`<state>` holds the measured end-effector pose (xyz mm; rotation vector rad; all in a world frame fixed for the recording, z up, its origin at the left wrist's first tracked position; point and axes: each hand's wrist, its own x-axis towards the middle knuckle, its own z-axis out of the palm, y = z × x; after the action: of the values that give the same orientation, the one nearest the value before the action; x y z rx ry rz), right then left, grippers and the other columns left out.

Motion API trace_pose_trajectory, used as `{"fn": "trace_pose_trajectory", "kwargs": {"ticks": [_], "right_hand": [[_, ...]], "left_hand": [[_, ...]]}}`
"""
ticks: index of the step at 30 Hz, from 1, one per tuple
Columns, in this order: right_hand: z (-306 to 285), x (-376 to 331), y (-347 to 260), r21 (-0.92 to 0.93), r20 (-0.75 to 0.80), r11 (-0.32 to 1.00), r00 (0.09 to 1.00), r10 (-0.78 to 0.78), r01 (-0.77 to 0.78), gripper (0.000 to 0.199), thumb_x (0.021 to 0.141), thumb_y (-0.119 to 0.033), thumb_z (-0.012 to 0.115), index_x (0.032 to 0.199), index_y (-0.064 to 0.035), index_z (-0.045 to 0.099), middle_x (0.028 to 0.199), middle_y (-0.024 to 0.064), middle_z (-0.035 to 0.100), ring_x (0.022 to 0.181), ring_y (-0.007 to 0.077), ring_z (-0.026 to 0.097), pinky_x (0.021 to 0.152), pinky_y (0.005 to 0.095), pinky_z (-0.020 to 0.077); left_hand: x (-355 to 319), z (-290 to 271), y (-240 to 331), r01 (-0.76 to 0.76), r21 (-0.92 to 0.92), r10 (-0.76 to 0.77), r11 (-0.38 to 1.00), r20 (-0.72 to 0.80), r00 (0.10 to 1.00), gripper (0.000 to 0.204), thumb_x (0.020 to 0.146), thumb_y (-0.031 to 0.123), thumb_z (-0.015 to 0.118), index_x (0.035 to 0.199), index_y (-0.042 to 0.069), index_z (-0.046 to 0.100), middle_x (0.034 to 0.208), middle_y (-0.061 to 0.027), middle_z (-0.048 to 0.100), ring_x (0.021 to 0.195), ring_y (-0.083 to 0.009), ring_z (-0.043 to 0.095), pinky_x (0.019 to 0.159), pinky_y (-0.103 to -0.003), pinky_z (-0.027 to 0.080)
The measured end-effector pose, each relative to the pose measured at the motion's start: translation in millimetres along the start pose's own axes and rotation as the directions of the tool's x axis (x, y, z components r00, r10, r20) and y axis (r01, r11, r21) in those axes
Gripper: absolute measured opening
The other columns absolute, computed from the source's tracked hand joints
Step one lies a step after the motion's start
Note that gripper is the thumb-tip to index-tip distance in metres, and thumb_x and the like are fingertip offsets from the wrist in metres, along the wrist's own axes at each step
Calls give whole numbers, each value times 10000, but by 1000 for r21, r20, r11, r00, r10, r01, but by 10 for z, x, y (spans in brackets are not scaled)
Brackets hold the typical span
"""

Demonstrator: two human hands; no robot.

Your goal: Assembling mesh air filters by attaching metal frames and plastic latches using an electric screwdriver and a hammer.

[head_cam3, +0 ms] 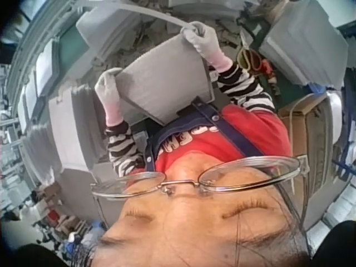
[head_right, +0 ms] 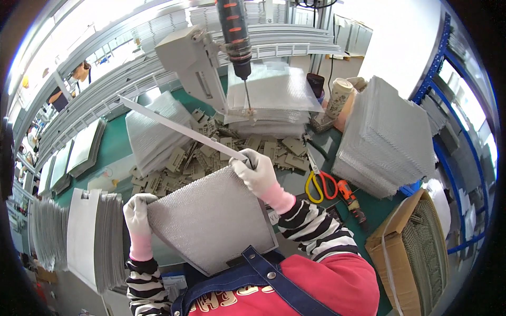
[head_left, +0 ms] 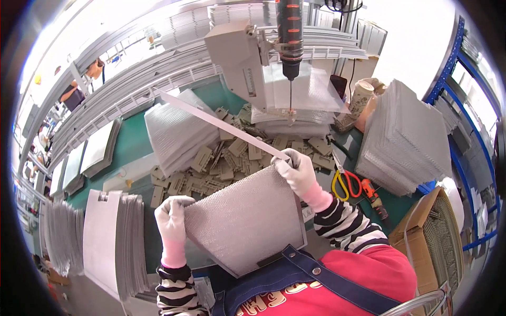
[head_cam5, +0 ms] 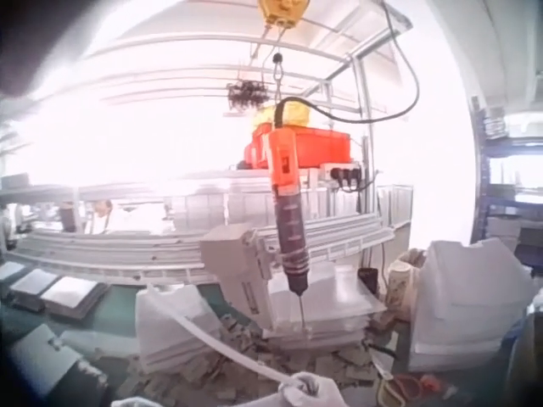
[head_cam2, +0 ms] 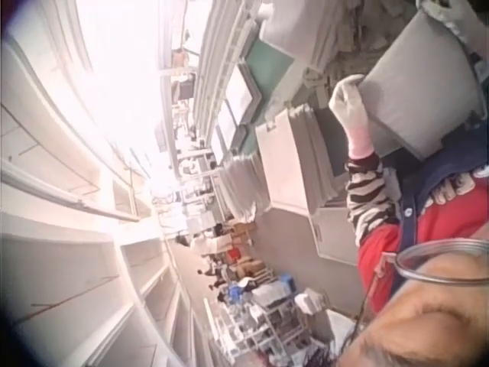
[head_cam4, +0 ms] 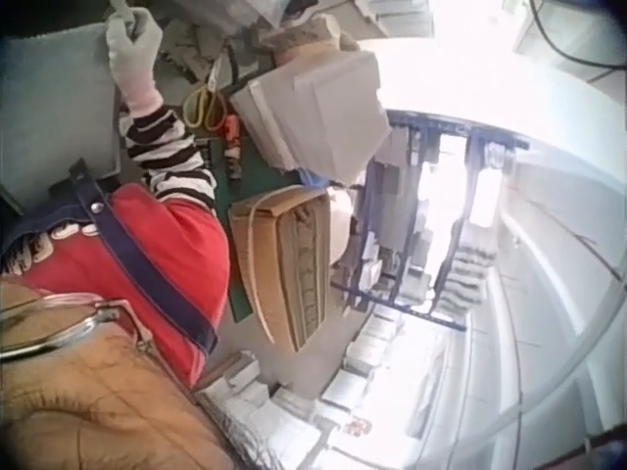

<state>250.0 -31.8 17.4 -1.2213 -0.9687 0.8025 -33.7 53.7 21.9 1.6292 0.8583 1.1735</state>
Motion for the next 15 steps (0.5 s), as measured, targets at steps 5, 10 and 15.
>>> {"fn": "trace_pose_trajectory", "kwargs": {"ticks": [5,10,15], "right_hand": [[-284,11,135,117,152,982,975,-164,147,472,823,-144,690,1232,0,501,955,65,631,818,84,569,753,214,445],[-516,49,46,145,236,987,967,-99,66,452,814,-133,696,1201,8,511,911,46,622,820,88,573,745,215,444],[-320,1,99,-81,-173,978,963,-206,194,348,791,-40,616,1126,7,530,702,-44,499,581,13,426,523,163,352]], "left_hand": [[-17,134,-161,37,-262,-2,964,134,991,472,885,409,555,1002,-46,599,867,-97,651,796,-135,592,733,-259,461],[38,301,-47,197,-346,-145,917,170,975,366,898,245,515,1133,-35,529,887,-116,647,810,-143,605,747,-249,473],[172,517,0,241,-266,-215,933,123,969,228,912,135,489,1044,-18,595,878,-83,654,808,-130,603,766,-247,467]]}}
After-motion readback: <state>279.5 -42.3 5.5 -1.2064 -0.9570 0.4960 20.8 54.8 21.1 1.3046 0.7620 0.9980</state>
